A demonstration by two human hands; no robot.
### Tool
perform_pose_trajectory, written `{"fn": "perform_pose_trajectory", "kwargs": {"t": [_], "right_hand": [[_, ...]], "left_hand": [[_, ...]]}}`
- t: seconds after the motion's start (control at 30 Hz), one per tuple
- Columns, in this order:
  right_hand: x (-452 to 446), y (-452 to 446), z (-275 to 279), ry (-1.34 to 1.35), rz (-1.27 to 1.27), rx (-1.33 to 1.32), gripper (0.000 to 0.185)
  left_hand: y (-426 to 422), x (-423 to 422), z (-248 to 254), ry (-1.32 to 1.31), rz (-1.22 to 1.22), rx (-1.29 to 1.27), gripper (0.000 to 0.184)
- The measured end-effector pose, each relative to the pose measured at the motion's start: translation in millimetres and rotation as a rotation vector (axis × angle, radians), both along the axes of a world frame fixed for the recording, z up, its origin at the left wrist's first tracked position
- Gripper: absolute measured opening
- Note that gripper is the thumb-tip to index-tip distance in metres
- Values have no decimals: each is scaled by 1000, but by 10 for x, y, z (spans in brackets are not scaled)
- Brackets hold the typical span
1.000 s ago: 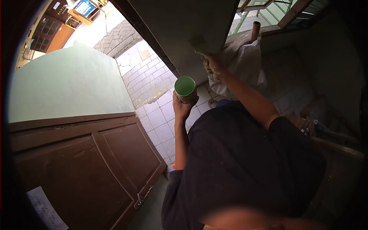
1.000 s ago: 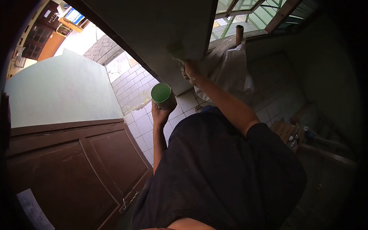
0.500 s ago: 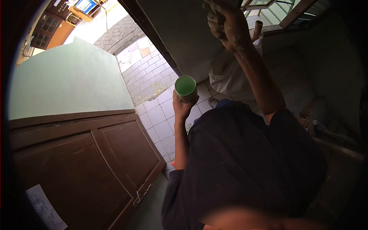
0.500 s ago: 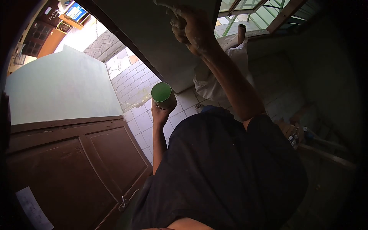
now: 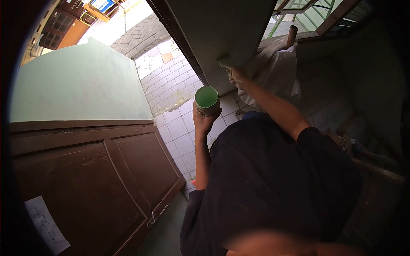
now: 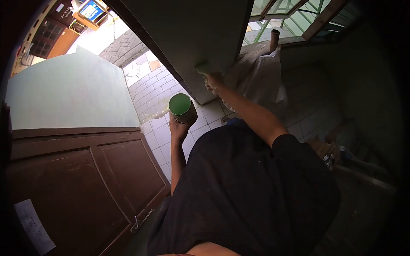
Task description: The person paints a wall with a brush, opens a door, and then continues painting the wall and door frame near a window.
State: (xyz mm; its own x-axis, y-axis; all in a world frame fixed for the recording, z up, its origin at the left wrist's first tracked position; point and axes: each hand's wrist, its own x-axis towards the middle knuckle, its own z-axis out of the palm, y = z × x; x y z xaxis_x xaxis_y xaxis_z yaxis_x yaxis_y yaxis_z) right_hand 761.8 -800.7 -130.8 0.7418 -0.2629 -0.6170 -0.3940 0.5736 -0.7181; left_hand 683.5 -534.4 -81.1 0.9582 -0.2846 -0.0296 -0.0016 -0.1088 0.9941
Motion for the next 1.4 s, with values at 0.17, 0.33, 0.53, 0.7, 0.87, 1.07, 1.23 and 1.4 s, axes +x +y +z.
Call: {"fn": "perform_pose_trajectory", "kwargs": {"t": [0.17,0.33,0.53,0.7,0.87,1.07,1.23,1.4], "right_hand": [[36,166,1147,-228,-69,13,25],[-300,315,1485,-561,-143,-146,26],[-116,228,-123,-406,-73,-233,32],[-60,275,-582,141,0,-222,33],[293,280,315,-58,-22,-15,27],[-152,472,1505,-336,-64,-8,26],[-196,558,1303,-756,-140,-300,29],[31,589,179,-483,-25,-292,36]], "left_hand": [[107,-6,-13,-6,22,20,70],[211,-46,-16,17,64,50,68],[290,-75,-43,-1,55,-2,69],[365,-77,110,-16,66,79,71],[446,-92,62,-4,63,91,72],[489,-81,-40,20,77,37,70],[460,-54,-47,1,73,50,69],[415,-30,-2,-9,69,49,69]]}}
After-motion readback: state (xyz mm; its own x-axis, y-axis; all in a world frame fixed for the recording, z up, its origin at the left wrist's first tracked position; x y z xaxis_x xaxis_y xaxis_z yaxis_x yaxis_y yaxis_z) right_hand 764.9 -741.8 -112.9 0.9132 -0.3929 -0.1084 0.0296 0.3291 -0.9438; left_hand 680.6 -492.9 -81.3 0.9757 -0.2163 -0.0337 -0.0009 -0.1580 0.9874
